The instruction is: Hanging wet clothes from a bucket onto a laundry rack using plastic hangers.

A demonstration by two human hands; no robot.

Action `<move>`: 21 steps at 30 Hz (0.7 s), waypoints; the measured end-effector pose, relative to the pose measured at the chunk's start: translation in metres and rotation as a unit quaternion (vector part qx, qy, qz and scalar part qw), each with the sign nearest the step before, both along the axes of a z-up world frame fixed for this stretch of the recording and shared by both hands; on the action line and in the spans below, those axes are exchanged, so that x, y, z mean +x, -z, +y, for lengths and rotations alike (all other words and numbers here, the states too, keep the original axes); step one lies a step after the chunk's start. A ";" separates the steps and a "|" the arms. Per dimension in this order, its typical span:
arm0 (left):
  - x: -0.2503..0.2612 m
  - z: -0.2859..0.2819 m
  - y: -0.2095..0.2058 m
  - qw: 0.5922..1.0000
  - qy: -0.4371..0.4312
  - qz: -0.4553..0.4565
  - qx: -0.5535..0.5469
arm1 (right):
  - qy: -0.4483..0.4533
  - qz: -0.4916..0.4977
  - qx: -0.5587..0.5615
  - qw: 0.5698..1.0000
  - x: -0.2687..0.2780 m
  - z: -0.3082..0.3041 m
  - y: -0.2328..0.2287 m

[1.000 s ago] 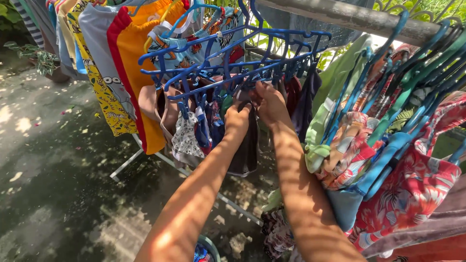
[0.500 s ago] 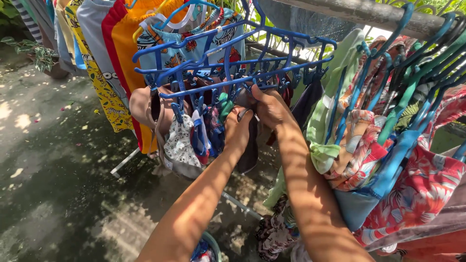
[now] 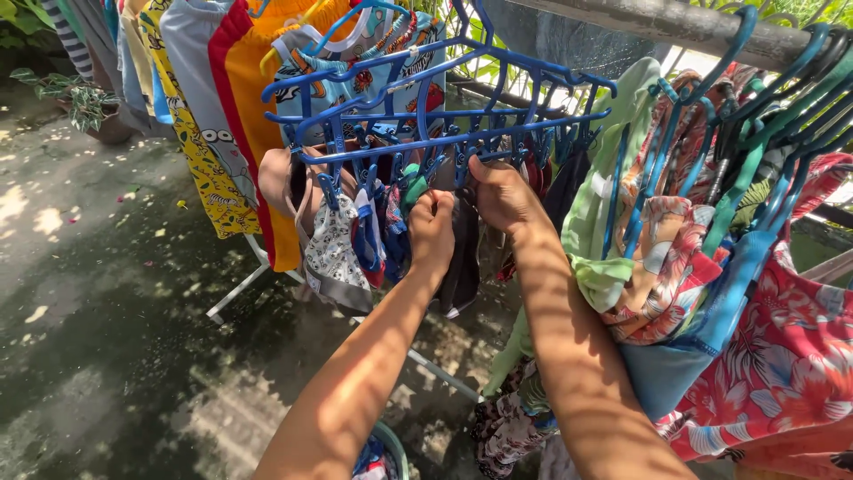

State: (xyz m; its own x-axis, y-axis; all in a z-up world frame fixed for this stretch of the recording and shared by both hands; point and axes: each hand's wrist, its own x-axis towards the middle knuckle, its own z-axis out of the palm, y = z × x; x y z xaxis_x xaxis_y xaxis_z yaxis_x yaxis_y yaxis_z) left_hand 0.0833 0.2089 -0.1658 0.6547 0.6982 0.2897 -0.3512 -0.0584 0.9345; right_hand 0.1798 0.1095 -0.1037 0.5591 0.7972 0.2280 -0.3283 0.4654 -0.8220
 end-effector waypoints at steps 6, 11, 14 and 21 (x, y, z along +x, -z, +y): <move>-0.003 -0.003 -0.007 0.999 0.017 0.033 -0.006 | 0.066 0.029 0.004 0.997 -0.002 0.007 0.000; 0.003 -0.017 -0.015 0.998 -0.004 -0.055 -0.030 | 0.052 0.021 0.002 0.998 -0.001 0.004 -0.006; 0.020 -0.022 -0.010 0.991 -0.012 -0.085 -0.099 | 0.045 0.023 -0.007 0.999 -0.003 0.000 -0.005; -0.024 -0.019 -0.008 0.985 0.109 -0.089 -0.100 | 0.306 -0.088 -0.089 0.944 -0.042 0.000 0.024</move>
